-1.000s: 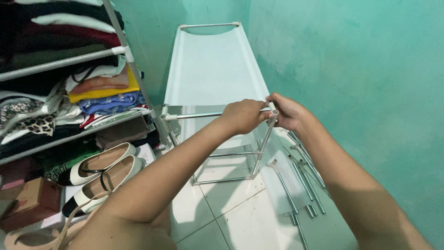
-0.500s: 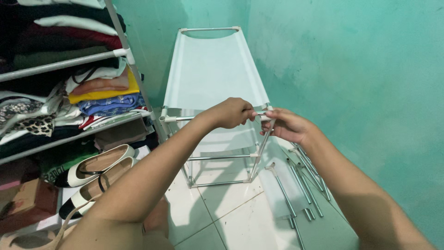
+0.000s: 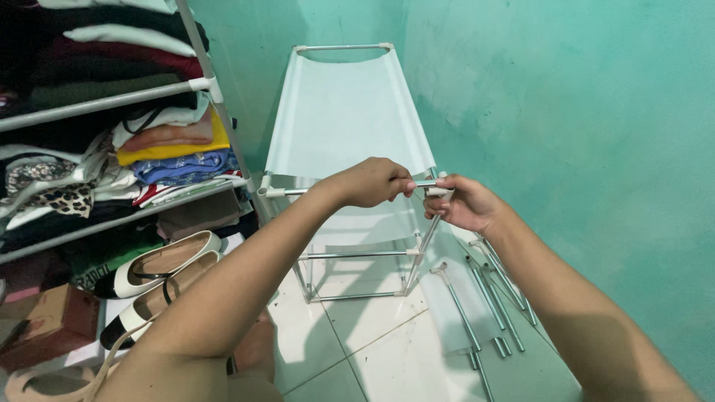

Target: The person assembles a white fabric storage shelf on the floor. They position the fabric tiers, insert metal support bars through the fabric sleeves, and attach side frames and leg poles, fitting the poles into the plastic corner joints by hand.

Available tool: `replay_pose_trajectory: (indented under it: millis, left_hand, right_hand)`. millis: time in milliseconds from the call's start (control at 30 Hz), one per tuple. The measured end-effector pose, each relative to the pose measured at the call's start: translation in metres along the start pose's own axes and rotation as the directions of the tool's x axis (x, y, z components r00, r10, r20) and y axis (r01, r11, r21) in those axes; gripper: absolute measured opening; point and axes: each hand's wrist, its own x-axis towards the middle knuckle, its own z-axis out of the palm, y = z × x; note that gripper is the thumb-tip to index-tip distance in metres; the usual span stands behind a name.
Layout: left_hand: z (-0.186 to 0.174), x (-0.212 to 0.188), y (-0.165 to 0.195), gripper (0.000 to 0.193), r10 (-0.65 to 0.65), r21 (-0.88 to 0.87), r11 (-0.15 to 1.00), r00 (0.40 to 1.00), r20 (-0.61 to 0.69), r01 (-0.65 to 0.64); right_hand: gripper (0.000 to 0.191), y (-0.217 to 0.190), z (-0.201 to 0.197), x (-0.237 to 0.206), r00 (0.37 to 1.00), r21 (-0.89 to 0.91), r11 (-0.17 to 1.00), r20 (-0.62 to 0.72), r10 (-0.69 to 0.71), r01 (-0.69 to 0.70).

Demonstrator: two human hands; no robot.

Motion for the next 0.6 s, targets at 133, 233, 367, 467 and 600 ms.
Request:
replay_pose_trajectory:
  millis: [133, 233, 367, 467, 600]
  left_hand:
    - [-0.0021, -0.0002, 0.0015, 0.037, -0.004, -0.006, 1.0, 1.0, 0.017, 0.004]
    - [-0.0031, 0.0005, 0.0012, 0.037, -0.007, 0.001, 1.0, 1.0, 0.031, 0.007]
    - [-0.0045, 0.0016, -0.0007, 0.037, -0.001, 0.003, 1.0, 0.999, 0.05, 0.001]
    - [-0.0055, 0.0019, -0.002, 0.037, -0.014, -0.005, 1.0, 0.997, 0.075, 0.014]
    - [-0.0044, 0.002, -0.0038, 0.037, -0.024, -0.006, 1.0, 0.995, 0.1, 0.025]
  right_hand:
    - [0.021, 0.0012, -0.0028, -0.0012, 0.999, -0.016, 1.0, -0.054, -0.002, 0.001]
    - [0.022, 0.002, -0.005, -0.0007, 0.998, -0.048, 0.999, -0.066, -0.019, 0.016]
    - [0.02, 0.0023, -0.0075, 0.0012, 0.997, -0.07, 0.997, -0.075, -0.024, 0.019]
    - [0.019, 0.001, -0.0084, 0.0025, 0.998, -0.106, 0.994, -0.06, -0.012, 0.006]
    - [0.028, -0.0018, -0.0088, 0.0026, 1.0, -0.024, 1.0, 0.026, 0.007, -0.007]
